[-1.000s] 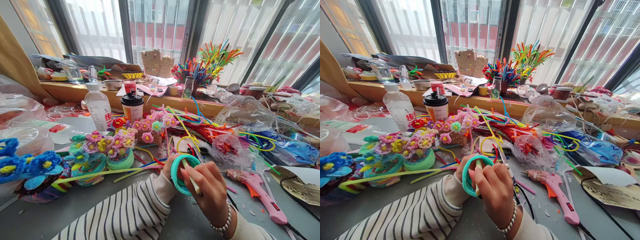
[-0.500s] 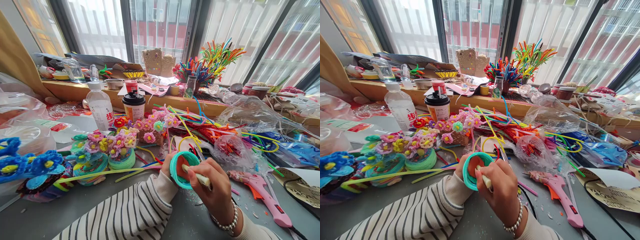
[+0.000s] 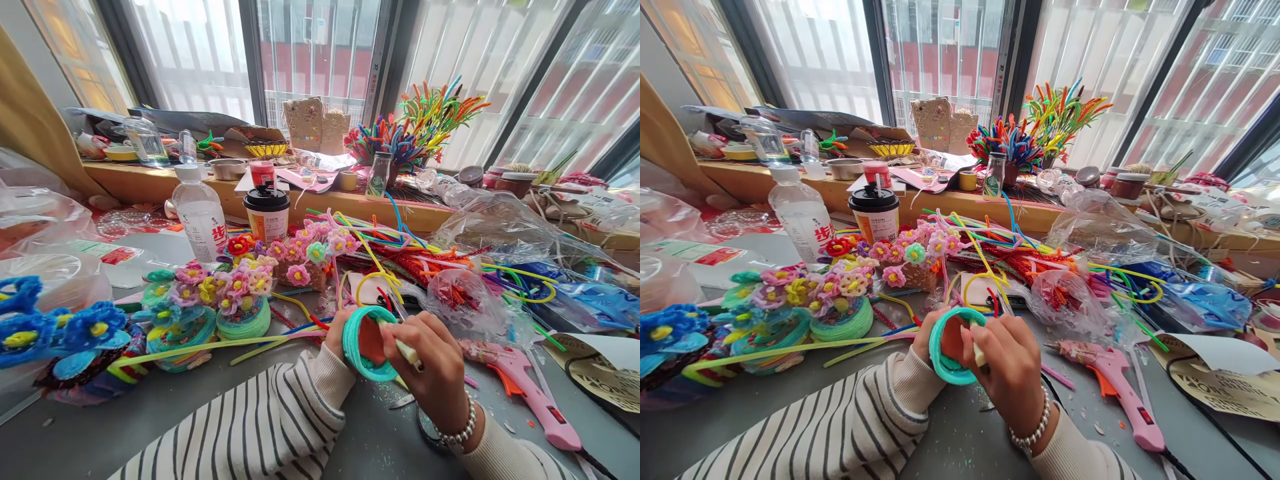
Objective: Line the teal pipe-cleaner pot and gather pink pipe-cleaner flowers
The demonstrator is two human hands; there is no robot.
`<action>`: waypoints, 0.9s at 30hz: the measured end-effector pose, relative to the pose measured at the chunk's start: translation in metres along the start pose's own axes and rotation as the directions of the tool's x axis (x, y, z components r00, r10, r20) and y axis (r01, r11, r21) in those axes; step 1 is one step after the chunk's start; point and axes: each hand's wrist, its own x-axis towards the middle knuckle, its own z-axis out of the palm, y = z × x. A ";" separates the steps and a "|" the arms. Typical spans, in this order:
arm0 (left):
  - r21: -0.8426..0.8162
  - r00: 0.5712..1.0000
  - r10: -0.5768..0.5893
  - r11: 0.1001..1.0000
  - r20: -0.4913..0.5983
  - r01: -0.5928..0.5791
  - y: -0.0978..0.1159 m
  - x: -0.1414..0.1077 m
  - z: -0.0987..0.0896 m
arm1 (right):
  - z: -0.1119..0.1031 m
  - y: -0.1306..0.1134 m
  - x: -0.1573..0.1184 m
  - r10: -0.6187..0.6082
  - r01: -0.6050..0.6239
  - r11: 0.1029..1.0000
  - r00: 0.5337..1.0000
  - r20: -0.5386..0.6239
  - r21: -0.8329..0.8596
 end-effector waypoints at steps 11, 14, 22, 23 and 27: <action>0.011 0.993 -0.052 0.999 0.108 0.051 -0.007 0.011 -0.011 | 0.006 -0.001 0.001 0.167 -0.187 0.964 0.979 0.120 0.187; 0.061 0.981 -0.101 0.994 0.165 0.092 -0.007 0.012 -0.012 | 0.008 0.001 -0.001 0.071 -0.081 0.991 0.993 0.093 0.104; 0.072 0.999 -0.019 0.997 0.036 0.016 -0.006 0.003 -0.007 | 0.003 0.002 0.000 0.046 -0.046 0.999 0.999 -0.006 -0.014; 0.052 0.999 -0.029 0.998 0.028 0.027 -0.006 0.003 -0.006 | 0.001 0.003 0.001 0.105 -0.103 0.994 0.994 -0.039 0.043; 0.011 0.996 -0.047 0.999 0.074 0.046 -0.005 0.005 -0.003 | -0.005 0.004 0.006 0.162 -0.150 0.965 0.986 -0.043 0.214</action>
